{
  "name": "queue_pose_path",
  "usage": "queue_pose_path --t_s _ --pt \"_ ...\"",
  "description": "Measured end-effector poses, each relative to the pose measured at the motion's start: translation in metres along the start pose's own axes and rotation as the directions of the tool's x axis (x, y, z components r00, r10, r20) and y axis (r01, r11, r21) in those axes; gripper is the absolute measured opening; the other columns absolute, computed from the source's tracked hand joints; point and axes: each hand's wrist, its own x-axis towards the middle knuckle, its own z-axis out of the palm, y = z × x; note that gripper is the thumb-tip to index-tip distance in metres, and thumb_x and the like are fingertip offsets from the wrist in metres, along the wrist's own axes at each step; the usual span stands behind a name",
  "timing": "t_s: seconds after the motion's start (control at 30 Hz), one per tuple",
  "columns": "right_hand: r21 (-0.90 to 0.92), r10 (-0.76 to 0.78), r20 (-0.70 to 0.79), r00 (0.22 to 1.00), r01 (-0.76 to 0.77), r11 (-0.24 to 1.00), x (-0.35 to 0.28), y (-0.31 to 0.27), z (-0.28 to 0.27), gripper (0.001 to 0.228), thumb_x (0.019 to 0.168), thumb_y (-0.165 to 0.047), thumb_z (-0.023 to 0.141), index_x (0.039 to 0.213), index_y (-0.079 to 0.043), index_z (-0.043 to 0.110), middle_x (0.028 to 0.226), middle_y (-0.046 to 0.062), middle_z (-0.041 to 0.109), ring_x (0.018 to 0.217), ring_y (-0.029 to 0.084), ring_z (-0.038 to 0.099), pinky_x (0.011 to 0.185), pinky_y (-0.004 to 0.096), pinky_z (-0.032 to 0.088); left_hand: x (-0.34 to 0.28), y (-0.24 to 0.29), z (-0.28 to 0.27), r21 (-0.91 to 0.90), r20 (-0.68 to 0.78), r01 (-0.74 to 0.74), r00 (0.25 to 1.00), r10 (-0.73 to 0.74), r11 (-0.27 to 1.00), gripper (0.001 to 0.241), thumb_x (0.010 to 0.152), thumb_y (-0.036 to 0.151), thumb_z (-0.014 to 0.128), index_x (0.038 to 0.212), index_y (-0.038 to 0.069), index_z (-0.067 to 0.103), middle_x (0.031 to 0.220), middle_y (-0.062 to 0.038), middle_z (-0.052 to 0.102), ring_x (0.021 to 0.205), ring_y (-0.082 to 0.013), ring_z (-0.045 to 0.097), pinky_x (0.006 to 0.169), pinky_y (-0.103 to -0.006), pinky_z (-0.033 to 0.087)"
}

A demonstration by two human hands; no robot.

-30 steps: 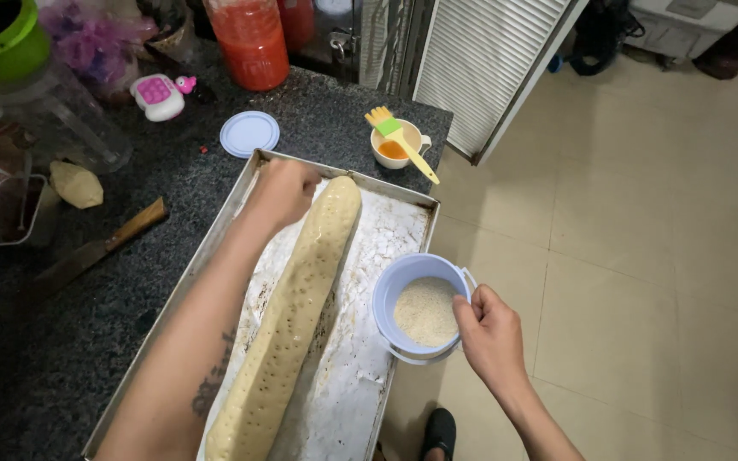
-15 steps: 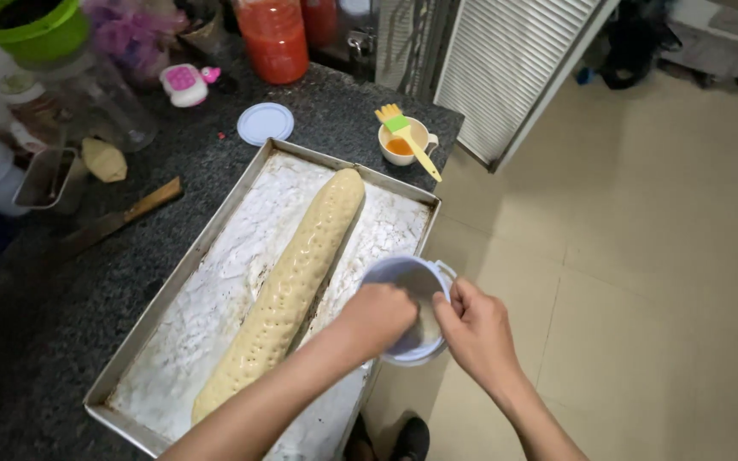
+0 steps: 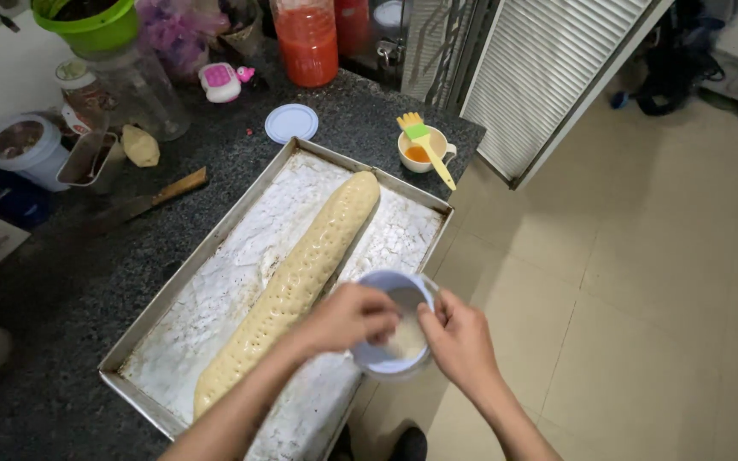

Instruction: Seasoning a large loaf of dough and decorating animal-shaped dough pieces on baking trays.

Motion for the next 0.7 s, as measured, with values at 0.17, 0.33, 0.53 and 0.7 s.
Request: queue_pose_path --t_s 0.17,0.33,0.53,0.7 --pt "0.04 0.086 -0.125 0.988 -0.082 0.996 0.0 -0.022 0.004 0.028 0.085 -0.015 0.064 0.063 -0.004 0.053 0.051 0.001 0.047 0.045 0.012 0.041 0.042 0.027 0.039 -0.019 0.026 -0.083 -0.239 -0.269 -0.094 0.963 0.027 0.966 0.017 0.081 0.005 0.071 0.096 -0.002 0.076 0.07 -0.013 0.075 0.059 -0.0171 0.071 0.058 -0.0243 0.062" --pt "0.058 0.102 -0.196 0.975 -0.093 0.994 -0.008 -0.02 0.01 0.031 0.086 -0.014 0.063 0.062 -0.004 0.047 0.053 0.001 0.044 0.047 0.011 0.038 0.043 0.027 0.037 -0.012 0.027 -0.135 -0.092 -0.366 -0.08 0.93 0.041 0.992 0.022 0.084 0.002 0.063 0.102 -0.006 0.073 0.083 -0.014 0.076 0.072 -0.0172 0.074 0.067 -0.0254 0.061" --pt "0.04 0.141 -0.204 0.969 -0.136 0.99 -0.014 -0.016 0.006 0.029 0.087 -0.015 0.063 0.064 -0.003 0.05 0.054 0.001 0.045 0.049 0.011 0.04 0.045 0.026 0.038 0.046 -0.005 -0.155 0.387 -0.424 -0.072 0.871 0.247 0.919 0.023 0.073 0.005 0.067 0.094 0.003 0.077 0.073 -0.006 0.075 0.061 -0.0164 0.068 0.061 -0.0301 0.055" --pt "0.007 0.151 -0.232 0.961 -0.153 0.988 -0.013 -0.014 0.006 0.03 0.087 -0.014 0.062 0.063 -0.005 0.045 0.054 0.0 0.041 0.049 0.012 0.038 0.045 0.027 0.037 0.066 -0.006 -0.163 0.467 -0.519 -0.157 0.748 0.414 0.87 0.02 0.074 0.005 0.063 0.088 0.003 0.076 0.069 -0.008 0.073 0.057 -0.0226 0.065 0.059 -0.035 0.052"
